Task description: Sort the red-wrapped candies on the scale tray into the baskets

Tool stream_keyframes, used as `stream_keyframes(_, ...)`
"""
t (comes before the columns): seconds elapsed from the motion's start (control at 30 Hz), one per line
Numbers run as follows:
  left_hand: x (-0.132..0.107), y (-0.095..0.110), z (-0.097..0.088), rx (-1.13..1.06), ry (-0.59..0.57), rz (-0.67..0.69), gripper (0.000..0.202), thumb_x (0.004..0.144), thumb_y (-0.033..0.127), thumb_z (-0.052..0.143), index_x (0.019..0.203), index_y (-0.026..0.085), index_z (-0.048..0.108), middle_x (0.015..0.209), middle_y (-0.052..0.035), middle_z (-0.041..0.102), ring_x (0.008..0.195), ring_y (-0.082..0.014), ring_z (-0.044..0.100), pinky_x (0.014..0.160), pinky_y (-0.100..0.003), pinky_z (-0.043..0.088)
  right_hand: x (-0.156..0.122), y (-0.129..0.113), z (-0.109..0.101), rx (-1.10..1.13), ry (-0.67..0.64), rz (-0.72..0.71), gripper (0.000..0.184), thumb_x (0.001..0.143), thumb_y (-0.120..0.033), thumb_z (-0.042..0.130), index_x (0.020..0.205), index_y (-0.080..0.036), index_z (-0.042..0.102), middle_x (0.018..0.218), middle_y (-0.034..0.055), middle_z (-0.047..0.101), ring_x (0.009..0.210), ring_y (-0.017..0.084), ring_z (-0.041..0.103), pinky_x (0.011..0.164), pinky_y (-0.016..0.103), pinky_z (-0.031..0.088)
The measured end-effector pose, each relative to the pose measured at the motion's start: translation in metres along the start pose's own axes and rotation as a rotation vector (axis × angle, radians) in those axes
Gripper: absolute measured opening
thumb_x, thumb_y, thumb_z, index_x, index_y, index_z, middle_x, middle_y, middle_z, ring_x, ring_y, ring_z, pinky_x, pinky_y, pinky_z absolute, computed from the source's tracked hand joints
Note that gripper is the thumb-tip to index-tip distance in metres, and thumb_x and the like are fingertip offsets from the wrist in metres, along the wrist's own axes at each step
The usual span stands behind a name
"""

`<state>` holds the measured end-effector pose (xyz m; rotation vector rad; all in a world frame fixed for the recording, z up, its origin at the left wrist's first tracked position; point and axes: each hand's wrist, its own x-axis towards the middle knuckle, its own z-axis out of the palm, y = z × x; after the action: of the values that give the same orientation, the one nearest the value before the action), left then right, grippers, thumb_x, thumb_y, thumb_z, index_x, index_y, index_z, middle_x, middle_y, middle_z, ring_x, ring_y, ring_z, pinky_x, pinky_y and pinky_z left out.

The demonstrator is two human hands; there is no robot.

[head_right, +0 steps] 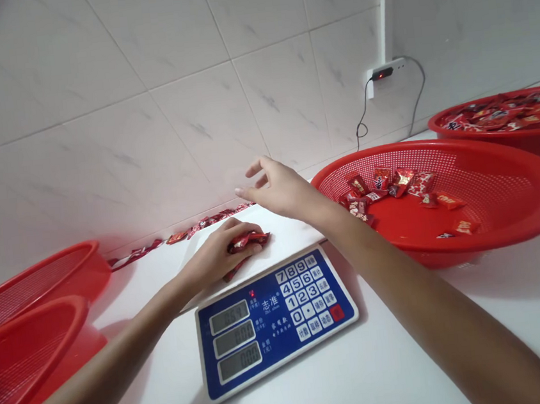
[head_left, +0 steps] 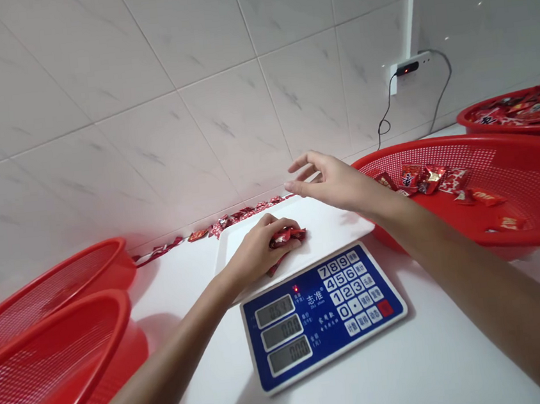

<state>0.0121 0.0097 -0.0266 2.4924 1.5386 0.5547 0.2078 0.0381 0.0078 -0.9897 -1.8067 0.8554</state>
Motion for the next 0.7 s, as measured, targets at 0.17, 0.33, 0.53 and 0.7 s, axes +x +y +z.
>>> stream_keyframes(0.17, 0.002, -0.004, 0.002, -0.027, 0.138, -0.072, 0.013, 0.087, 0.030, 0.058, 0.092, 0.023, 0.068, 0.094, -0.0056, 0.058, 0.085, -0.0215, 0.059, 0.079, -0.037, 0.047, 0.000, 0.000, 0.001, -0.040, -0.016, 0.032, 0.038, 0.083, -0.039, 0.068, 0.114, -0.017, 0.057, 0.114, 0.0094, 0.064, 0.090, 0.019, 0.062, 0.072, 0.032, 0.047)
stream_keyframes(0.33, 0.007, -0.012, -0.004, -0.100, 0.280, -0.122, 0.009, 0.081, 0.020, 0.055, 0.084, 0.021, 0.063, 0.088, -0.0045, 0.063, 0.086, -0.0219, 0.060, 0.082, -0.038, 0.048, 0.001, 0.002, 0.000, -0.042, -0.023, 0.014, 0.039, 0.084, -0.039, 0.067, 0.115, -0.018, 0.057, 0.113, 0.0094, 0.065, 0.091, 0.019, 0.062, 0.076, 0.033, 0.048)
stream_keyframes(0.53, 0.014, -0.003, -0.033, -0.247, 0.419, -0.203, 0.014, 0.078, 0.032, 0.057, 0.087, 0.021, 0.060, 0.078, -0.0013, 0.064, 0.065, -0.0165, 0.062, 0.056, -0.029, 0.054, 0.000, 0.001, 0.000, -0.052, -0.033, 0.023, 0.040, 0.084, -0.038, 0.067, 0.117, -0.017, 0.057, 0.114, 0.0092, 0.064, 0.092, 0.018, 0.062, 0.075, 0.031, 0.049)
stream_keyframes(0.7, -0.037, -0.002, -0.093, -0.176, 0.608, -0.488, 0.028, 0.076, 0.038, 0.065, 0.097, 0.020, 0.062, 0.076, 0.0010, 0.062, 0.063, -0.0145, 0.063, 0.052, -0.026, 0.056, -0.001, 0.003, 0.004, -0.116, -0.175, 0.036, 0.037, 0.086, -0.035, 0.063, 0.118, -0.016, 0.060, 0.116, 0.0097, 0.066, 0.095, 0.019, 0.063, 0.076, 0.031, 0.050)
